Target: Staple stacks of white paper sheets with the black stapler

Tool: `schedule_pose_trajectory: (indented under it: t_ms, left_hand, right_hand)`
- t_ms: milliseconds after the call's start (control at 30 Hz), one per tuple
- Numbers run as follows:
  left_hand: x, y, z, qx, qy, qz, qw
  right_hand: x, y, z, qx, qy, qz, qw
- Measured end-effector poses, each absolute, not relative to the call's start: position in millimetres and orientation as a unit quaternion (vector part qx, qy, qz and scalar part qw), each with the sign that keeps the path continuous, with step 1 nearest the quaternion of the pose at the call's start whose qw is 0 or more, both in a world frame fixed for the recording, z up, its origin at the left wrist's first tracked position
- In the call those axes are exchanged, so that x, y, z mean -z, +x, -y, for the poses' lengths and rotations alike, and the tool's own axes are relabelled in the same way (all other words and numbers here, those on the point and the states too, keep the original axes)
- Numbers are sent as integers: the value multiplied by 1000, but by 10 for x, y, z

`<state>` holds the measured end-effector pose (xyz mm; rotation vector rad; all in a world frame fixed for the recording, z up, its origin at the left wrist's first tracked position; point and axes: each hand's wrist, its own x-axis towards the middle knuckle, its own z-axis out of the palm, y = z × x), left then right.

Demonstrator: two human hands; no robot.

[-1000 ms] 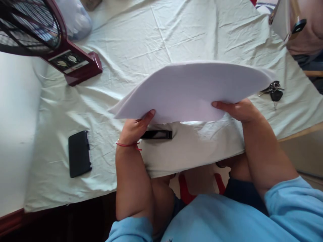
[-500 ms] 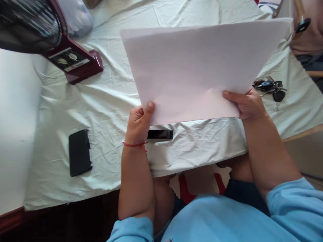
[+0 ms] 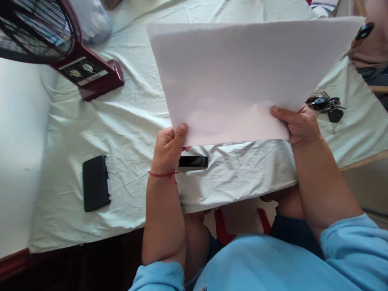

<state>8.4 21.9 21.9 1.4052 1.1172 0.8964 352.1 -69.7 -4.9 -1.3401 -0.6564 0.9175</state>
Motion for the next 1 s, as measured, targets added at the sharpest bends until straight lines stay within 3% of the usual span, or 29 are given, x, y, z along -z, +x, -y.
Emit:
schedule_pose_trajectory:
  t_ms: [333, 667, 833, 1000]
  left_hand:
    - [-273, 92, -200, -352, 585, -445, 580]
    - [-206, 34, -240, -373, 581, -453, 564]
    - [-164, -101, -328, -270, 640, -558, 454]
    - [-173, -120, -361, -135, 691, -572, 421]
  right_hand:
    - [107, 3552, 680, -379, -560, 272, 684]
    - [82, 3617, 684, -426, -617, 262, 608]
    - [206, 3711, 646, -465, -649, 240, 552]
    - [302, 3779, 632, -473, -663, 245, 527]
